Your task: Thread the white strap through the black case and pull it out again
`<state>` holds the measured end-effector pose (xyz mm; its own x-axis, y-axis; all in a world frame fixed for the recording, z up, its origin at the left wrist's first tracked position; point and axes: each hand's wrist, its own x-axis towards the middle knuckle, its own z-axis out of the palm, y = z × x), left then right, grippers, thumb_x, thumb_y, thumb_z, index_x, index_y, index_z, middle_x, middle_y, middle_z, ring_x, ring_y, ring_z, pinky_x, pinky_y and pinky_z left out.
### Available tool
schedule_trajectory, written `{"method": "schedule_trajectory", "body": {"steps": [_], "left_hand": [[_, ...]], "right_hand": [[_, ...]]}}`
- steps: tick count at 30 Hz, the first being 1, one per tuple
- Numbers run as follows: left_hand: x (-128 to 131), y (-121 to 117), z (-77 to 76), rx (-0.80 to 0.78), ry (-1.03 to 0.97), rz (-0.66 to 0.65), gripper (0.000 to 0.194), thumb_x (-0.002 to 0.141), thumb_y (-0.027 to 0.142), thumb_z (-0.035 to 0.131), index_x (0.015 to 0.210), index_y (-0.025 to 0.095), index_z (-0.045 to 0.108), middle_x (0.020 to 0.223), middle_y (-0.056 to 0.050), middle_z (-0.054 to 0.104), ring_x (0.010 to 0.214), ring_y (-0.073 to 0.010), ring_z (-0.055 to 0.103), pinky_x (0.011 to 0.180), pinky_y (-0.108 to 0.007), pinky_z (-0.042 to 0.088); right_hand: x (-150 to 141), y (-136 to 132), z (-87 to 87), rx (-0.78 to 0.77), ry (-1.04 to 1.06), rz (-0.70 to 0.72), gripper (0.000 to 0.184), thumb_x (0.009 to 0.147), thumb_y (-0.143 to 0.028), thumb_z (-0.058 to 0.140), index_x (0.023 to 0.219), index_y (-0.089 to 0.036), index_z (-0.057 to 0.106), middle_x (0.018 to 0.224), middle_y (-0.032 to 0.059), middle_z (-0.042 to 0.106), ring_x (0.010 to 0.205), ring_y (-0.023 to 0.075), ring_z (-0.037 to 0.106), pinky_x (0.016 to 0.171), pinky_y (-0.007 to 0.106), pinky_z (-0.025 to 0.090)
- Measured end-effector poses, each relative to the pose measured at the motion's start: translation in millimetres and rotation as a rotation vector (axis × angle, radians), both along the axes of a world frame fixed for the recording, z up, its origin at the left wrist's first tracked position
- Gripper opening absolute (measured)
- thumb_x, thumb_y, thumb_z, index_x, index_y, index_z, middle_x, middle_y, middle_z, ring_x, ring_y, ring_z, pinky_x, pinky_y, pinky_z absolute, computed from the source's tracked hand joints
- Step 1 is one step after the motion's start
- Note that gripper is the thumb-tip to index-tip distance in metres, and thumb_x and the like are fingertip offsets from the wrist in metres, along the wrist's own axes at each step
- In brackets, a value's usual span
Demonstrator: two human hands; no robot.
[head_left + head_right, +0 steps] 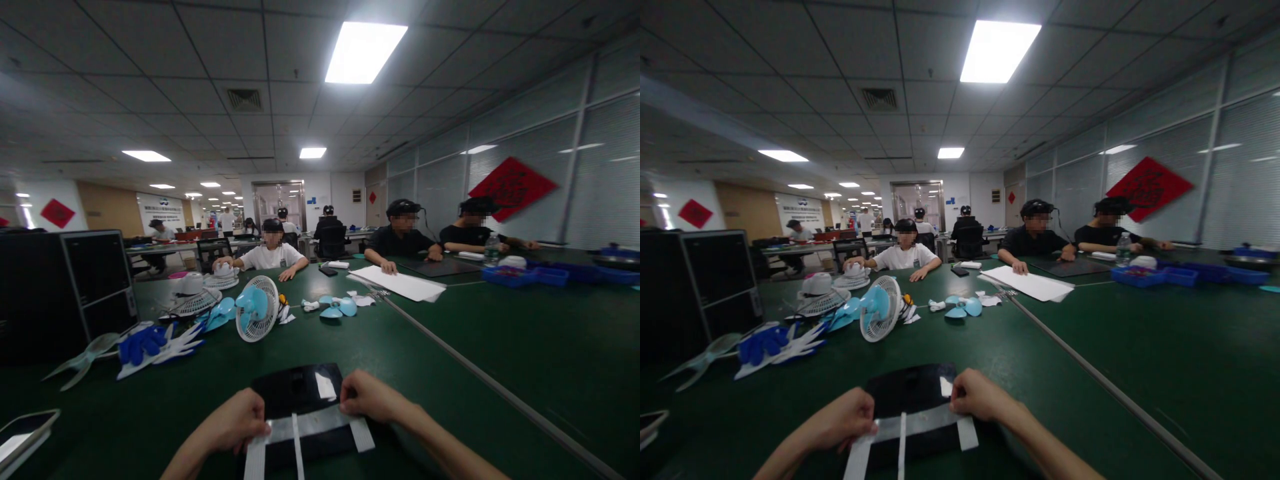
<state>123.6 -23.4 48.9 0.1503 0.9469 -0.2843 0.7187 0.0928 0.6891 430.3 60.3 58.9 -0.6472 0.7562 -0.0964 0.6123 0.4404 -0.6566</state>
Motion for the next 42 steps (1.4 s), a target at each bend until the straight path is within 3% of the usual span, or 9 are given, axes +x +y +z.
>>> {"method": "schedule_trajectory", "body": {"steps": [8,24,29,33,37,42], "left_hand": [[2.7,-0.9,2.6,0.014,0.051,-0.005,0.022,0.068,0.038,0.059,0.071,0.016,0.061,0.058,0.002,0.059,0.048,-0.0110,0.051,0.041,-0.020,0.031],[-0.2,-0.2,-3.1,0.029,0.082,0.008,0.024,0.070,0.040,0.059,0.076,0.017,0.064,0.062,0.001,0.062,0.052,-0.0129,0.055,0.044,-0.022,0.035],[4.8,-4.3,3.3,0.029,0.128,0.019,0.023,0.071,0.038,0.058,0.077,0.016,0.064,0.063,0.001,0.062,0.053,-0.0137,0.055,0.045,-0.022,0.034],[7.9,-7.7,10.6,0.051,0.172,0.022,0.020,0.071,0.035,0.059,0.079,0.017,0.065,0.077,-0.001,0.066,0.066,-0.0160,0.060,0.054,-0.024,0.039],[14.4,-11.1,15.8,0.184,0.261,-0.058,0.018,0.072,0.026,0.058,0.087,0.020,0.064,0.088,0.000,0.065,0.078,-0.0159,0.057,0.063,-0.024,0.039],[31.8,-19.1,23.2,0.307,0.206,-0.304,0.039,0.078,0.009,0.043,0.105,0.029,0.065,0.104,0.001,0.060,0.090,-0.0137,0.053,0.077,-0.024,0.038]], "right_hand": [[-1.6,-8.6,11.2,0.046,-0.049,-0.024,0.016,0.074,-0.017,0.064,0.087,-0.016,0.073,0.079,0.0011,0.071,0.071,0.0133,0.062,0.057,0.020,0.040],[-4.1,-12.0,14.8,0.095,-0.110,-0.039,0.016,0.073,-0.014,0.065,0.087,-0.015,0.074,0.082,0.0028,0.073,0.073,0.0143,0.064,0.055,0.019,0.039],[-2.9,-12.2,14.4,0.101,-0.100,-0.028,0.016,0.073,-0.016,0.065,0.087,-0.015,0.073,0.083,0.0026,0.073,0.073,0.0146,0.064,0.056,0.020,0.040],[-3.9,-18.8,22.7,0.090,-0.109,-0.043,0.018,0.073,-0.017,0.065,0.089,-0.016,0.072,0.088,0.0029,0.073,0.077,0.0157,0.065,0.057,0.020,0.041],[-5.2,-23.0,28.8,0.100,-0.145,-0.067,0.019,0.072,-0.019,0.067,0.090,-0.017,0.072,0.089,0.0034,0.073,0.077,0.0163,0.065,0.057,0.021,0.041],[-6.1,-21.4,25.4,0.131,-0.166,-0.060,0.018,0.071,-0.018,0.067,0.088,-0.017,0.072,0.087,0.0033,0.073,0.075,0.0162,0.064,0.055,0.021,0.039]]}}
